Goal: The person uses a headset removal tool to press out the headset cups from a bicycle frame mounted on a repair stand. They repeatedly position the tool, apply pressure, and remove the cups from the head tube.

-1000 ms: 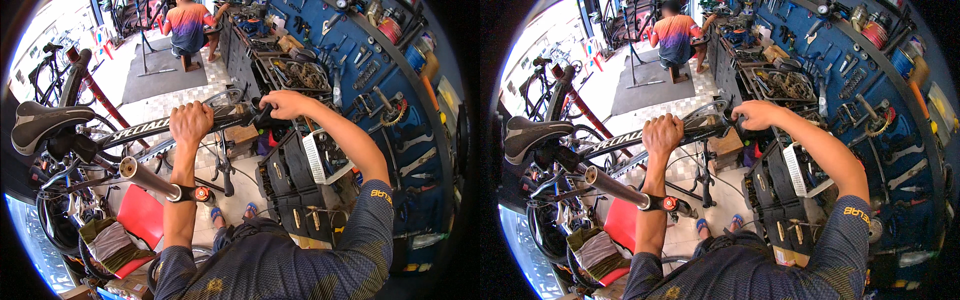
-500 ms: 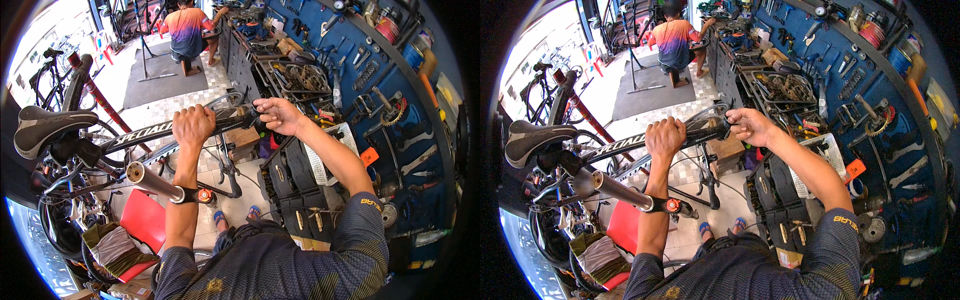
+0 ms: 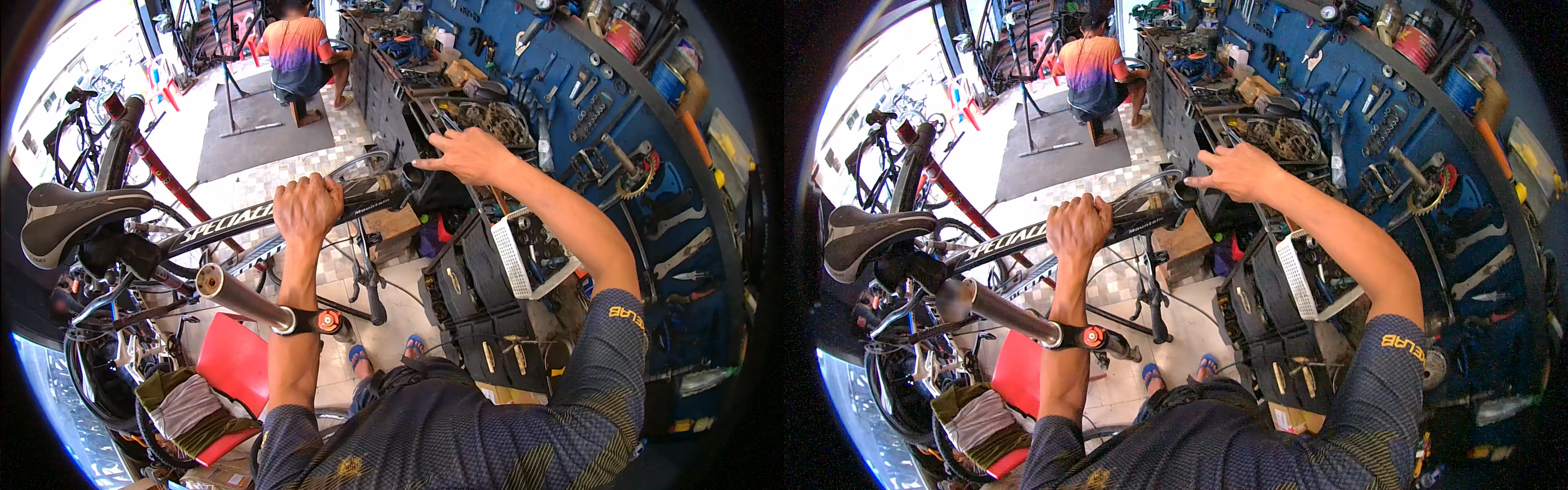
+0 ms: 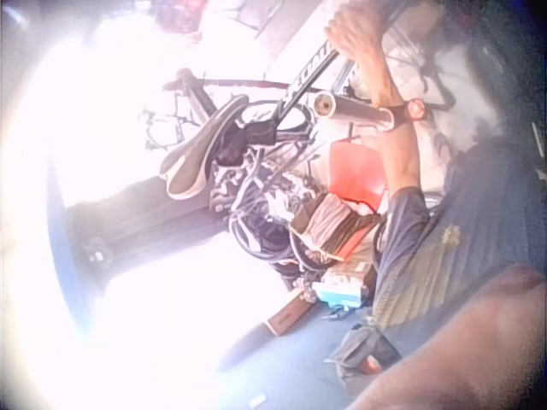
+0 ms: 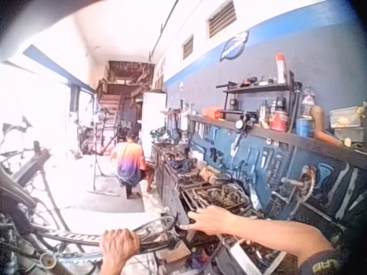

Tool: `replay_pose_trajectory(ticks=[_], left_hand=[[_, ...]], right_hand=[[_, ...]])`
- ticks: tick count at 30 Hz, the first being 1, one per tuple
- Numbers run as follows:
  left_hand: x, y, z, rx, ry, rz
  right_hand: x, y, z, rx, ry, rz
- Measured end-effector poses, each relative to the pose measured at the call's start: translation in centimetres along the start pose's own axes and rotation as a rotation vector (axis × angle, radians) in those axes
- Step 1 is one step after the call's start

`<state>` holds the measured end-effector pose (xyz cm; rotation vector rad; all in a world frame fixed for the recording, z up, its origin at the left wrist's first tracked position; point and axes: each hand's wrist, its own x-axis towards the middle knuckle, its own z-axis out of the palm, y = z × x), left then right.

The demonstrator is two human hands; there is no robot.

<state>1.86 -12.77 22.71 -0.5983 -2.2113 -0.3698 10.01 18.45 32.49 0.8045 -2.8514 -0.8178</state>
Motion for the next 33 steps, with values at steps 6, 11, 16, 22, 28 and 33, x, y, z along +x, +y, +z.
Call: replay_pose_trajectory(ticks=[6,11,16,22,28,33], left_hand=[[0.0,0.1,-0.1,0.022,-0.013,0.001],[0.1,0.1,0.1,0.040,0.011,0.018],[0.2,0.4,-0.2,0.041,-0.009,0.005],[0.1,0.3,-0.3,0.036,-0.029,0.006],[0.2,0.2,-0.1,0.023,-0.002,0.003],[0.2,0.3,0.1,0.046,-0.025,-0.011]], right_hand=[[1.8,0.9,0.0,-0.240,0.122,-0.253],[0.3,-0.2,0.7,0.148,0.002,0.035],[0.3,-1.6,1.4,0.840,-0.100,0.214],[0.9,-2.1,2.0,2.058,-0.288,0.499],[1.7,-3.6,2.3,2.617,-0.108,0.640],[1.6,-4.2,2.2,2.341,-0.150,0.509]])
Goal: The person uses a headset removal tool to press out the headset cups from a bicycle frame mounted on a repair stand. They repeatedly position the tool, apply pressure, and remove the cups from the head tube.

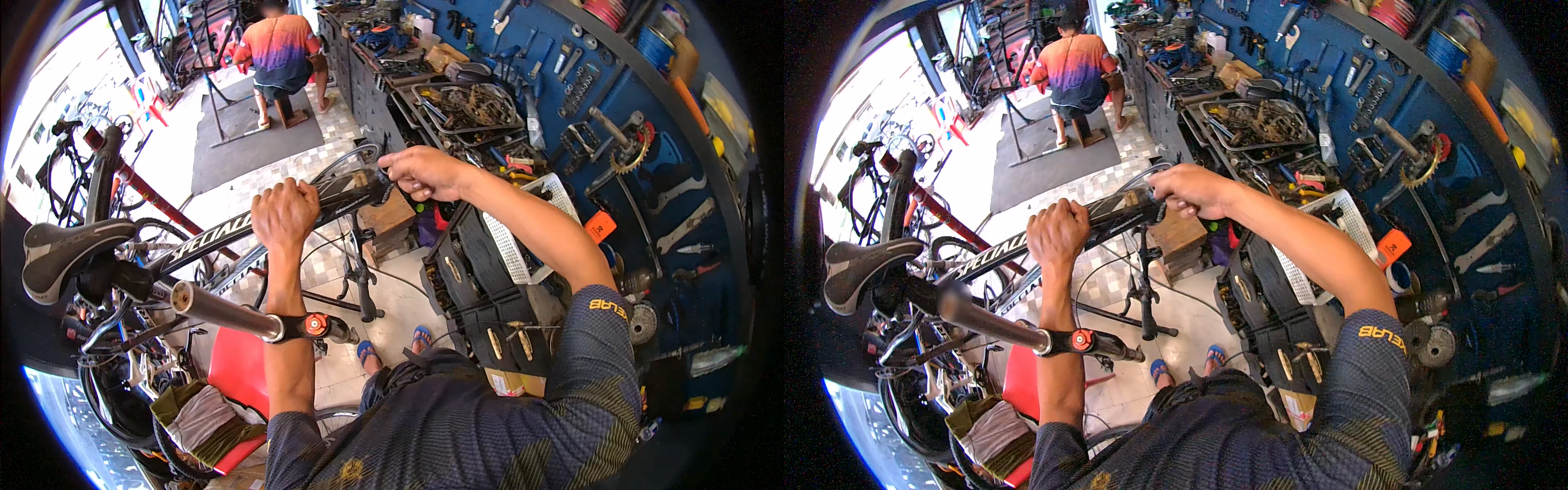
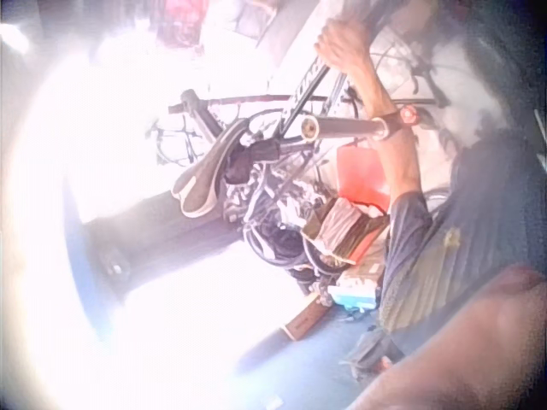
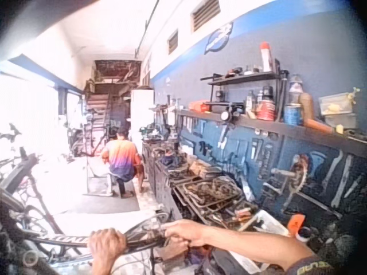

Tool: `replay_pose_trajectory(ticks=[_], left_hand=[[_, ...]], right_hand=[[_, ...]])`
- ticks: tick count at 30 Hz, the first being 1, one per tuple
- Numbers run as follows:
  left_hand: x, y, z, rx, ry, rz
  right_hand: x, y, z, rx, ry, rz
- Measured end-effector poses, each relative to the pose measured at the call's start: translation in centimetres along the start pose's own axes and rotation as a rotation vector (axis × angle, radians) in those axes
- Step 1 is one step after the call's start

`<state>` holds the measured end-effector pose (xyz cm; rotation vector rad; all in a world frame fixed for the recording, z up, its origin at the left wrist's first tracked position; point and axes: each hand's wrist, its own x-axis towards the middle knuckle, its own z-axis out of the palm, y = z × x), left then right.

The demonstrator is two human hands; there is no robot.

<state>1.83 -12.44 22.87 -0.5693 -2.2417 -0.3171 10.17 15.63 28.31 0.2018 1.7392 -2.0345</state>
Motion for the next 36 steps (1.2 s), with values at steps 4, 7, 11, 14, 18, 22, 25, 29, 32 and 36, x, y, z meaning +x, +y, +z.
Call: replay_pose_trajectory(ticks=[4,7,11,14,18,22,25,29,32,36], left_hand=[[-0.5,-0.2,0.4,0.014,0.032,0.032],[-0.5,-0.4,0.7,0.020,-0.001,0.019],[-0.6,-0.8,0.6,0.100,-0.037,0.027],[-0.6,-1.0,0.7,0.127,-0.002,0.102],[-0.7,-1.4,1.2,0.197,-0.099,0.090],[-0.7,-1.9,1.8,0.198,-0.144,0.106],[-0.9,-2.6,1.8,0.206,-0.199,0.093],[-1.1,-3.1,2.2,0.216,-0.149,0.099],[-1.1,-3.1,2.1,0.215,-0.132,0.114],[-1.1,-2.6,1.6,0.183,-0.096,0.138]], right_hand=[[-1.1,-1.1,-1.6,-0.757,0.246,-0.077],[-1.3,0.6,-0.8,-1.214,0.018,-0.341],[-6.9,5.4,0.2,-1.082,-0.189,-0.514],[-17.1,7.5,-2.0,-1.269,0.274,-0.465],[-31.1,10.2,-8.3,-1.217,0.964,0.005],[-39.6,16.5,-15.9,-0.943,1.344,0.765],[-41.1,21.8,-20.7,-0.834,1.233,0.992],[-42.2,25.4,-25.2,-0.607,1.080,1.027],[-42.0,26.5,-27.4,-0.495,1.058,1.040],[-42.3,28.3,-29.6,-0.520,1.057,1.041]])
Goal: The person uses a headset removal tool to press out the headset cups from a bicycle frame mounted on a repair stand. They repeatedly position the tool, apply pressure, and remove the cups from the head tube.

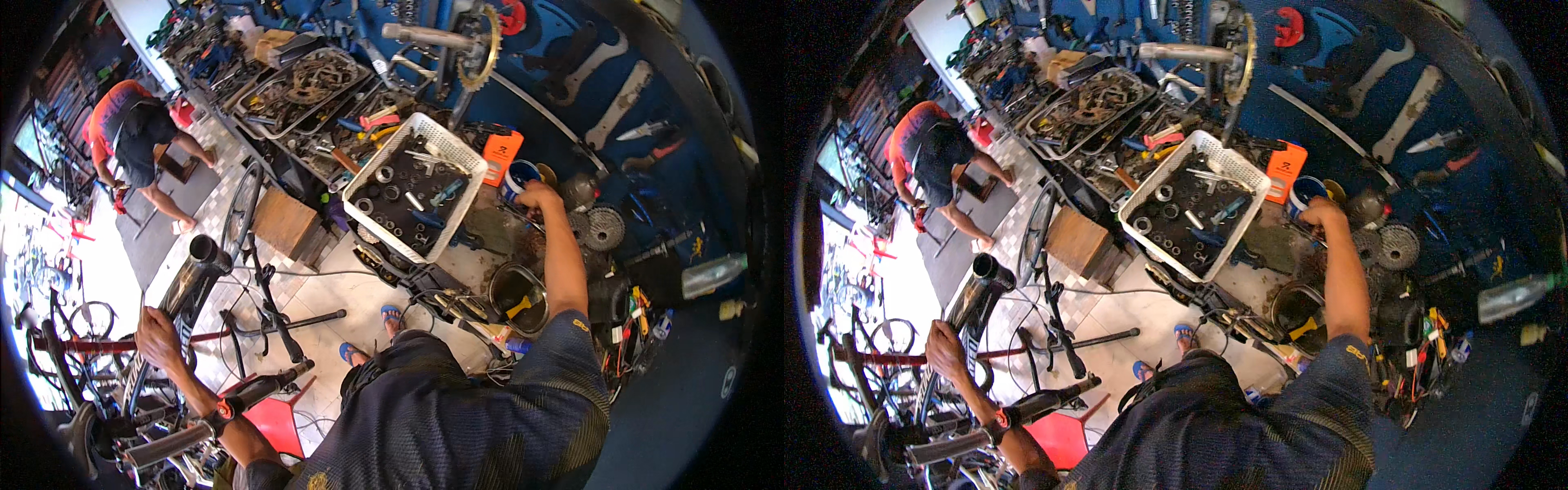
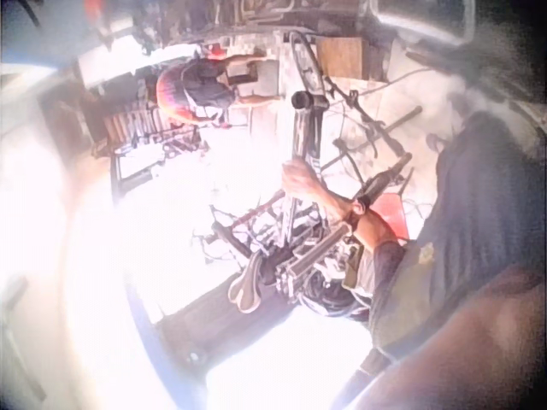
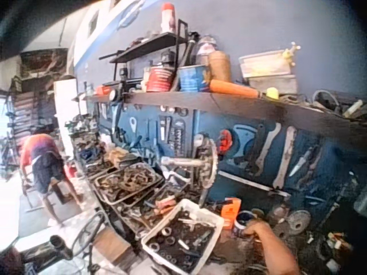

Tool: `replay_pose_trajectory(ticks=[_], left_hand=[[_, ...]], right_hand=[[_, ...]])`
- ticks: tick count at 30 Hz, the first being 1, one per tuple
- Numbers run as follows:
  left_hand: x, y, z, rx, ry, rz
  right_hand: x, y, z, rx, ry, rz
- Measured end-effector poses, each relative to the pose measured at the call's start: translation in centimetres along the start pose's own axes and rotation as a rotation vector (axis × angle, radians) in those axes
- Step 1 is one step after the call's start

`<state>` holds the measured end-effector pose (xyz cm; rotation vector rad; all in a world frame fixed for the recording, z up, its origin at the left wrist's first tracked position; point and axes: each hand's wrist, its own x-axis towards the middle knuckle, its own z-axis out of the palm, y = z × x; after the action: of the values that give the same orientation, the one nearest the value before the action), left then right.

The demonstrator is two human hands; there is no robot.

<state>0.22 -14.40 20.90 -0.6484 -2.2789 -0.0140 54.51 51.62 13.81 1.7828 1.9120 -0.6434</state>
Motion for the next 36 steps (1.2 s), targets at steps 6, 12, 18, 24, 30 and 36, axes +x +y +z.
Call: replay_pose_trajectory(ticks=[6,12,18,24,30,36], left_hand=[[0.5,0.8,-0.7,-0.038,0.006,-0.040],[0.8,1.9,-1.9,-0.023,-0.022,-0.045],[1.3,2.4,-2.3,-0.068,-0.019,-0.072],[1.4,2.5,-2.6,-0.088,0.001,-0.065],[1.1,2.3,-2.6,-0.131,-0.018,-0.079],[1.2,2.1,-2.2,-0.096,0.077,-0.029]], right_hand=[[2.7,2.1,1.5,0.117,-0.037,-0.064],[-3.7,0.3,0.9,0.331,0.250,-0.085],[-17.9,-11.7,12.1,0.904,0.426,-1.008],[-25.0,-32.9,31.3,1.040,-0.584,-1.194],[-27.2,-45.0,37.7,1.384,-0.599,-1.205],[-28.2,-48.2,38.3,1.507,-0.588,-1.246]])
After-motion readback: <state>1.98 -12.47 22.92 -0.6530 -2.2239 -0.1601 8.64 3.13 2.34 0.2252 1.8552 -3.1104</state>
